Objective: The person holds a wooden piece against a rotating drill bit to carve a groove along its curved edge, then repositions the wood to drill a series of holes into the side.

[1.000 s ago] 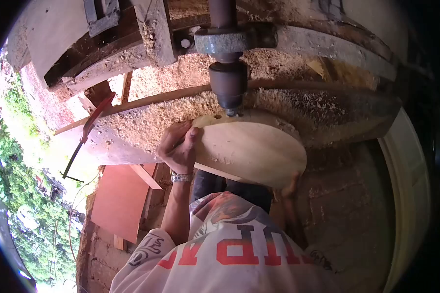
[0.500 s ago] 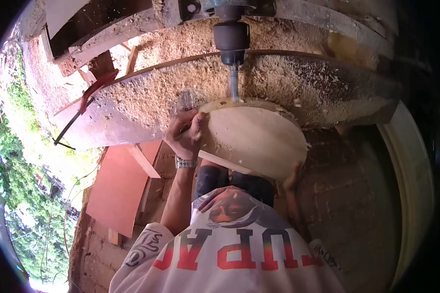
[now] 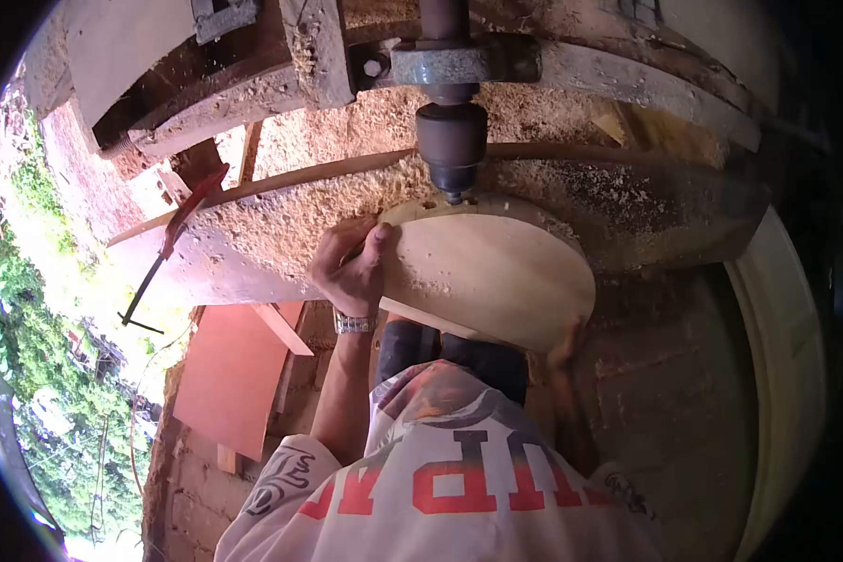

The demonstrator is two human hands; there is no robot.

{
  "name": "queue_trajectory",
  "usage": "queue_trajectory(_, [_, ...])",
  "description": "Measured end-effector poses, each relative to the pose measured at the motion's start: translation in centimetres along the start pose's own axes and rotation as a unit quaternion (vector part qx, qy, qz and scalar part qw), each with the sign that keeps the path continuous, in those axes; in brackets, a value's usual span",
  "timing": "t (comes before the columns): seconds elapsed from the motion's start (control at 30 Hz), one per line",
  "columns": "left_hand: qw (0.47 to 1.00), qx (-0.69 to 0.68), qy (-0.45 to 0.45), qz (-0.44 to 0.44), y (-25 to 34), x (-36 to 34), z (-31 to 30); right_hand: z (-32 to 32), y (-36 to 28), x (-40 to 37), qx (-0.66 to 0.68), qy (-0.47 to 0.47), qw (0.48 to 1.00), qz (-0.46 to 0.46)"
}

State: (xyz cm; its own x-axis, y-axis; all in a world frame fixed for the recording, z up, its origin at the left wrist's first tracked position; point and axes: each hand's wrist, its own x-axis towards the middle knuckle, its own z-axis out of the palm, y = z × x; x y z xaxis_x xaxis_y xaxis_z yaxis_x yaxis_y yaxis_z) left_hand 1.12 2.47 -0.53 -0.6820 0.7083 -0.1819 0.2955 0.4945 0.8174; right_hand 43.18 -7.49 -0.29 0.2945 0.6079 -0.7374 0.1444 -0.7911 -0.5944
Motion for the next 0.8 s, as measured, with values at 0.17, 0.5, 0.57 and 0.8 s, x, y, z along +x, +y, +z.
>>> queue_trajectory(0.17, [1.0, 0.013, 0.009, -0.017, -0.4, -0.2, 0.0, -0.1, -0.6, 0.0, -0.015, 0.005, 1.0, -0.008])
queue_trajectory(0.5, [0.994, 0.033, -0.003, -0.108, 0.3, -1.8, -0.7, 0.9, -2.9, 2.1, -0.092, -0.028, 0.99, -0.106])
queue_trajectory(0.57, [0.995, 0.041, -0.004, -0.086, -1.2, -4.1, -1.3, 0.1, 2.2, 1.2, -0.06, 0.053, 0.992, -0.094])
queue_trajectory(0.8, [0.998, 0.025, -0.012, -0.065, -2.0, -8.5, -2.3, -4.9, 8.7, -2.2, -0.129, 0.01, 0.988, -0.09])
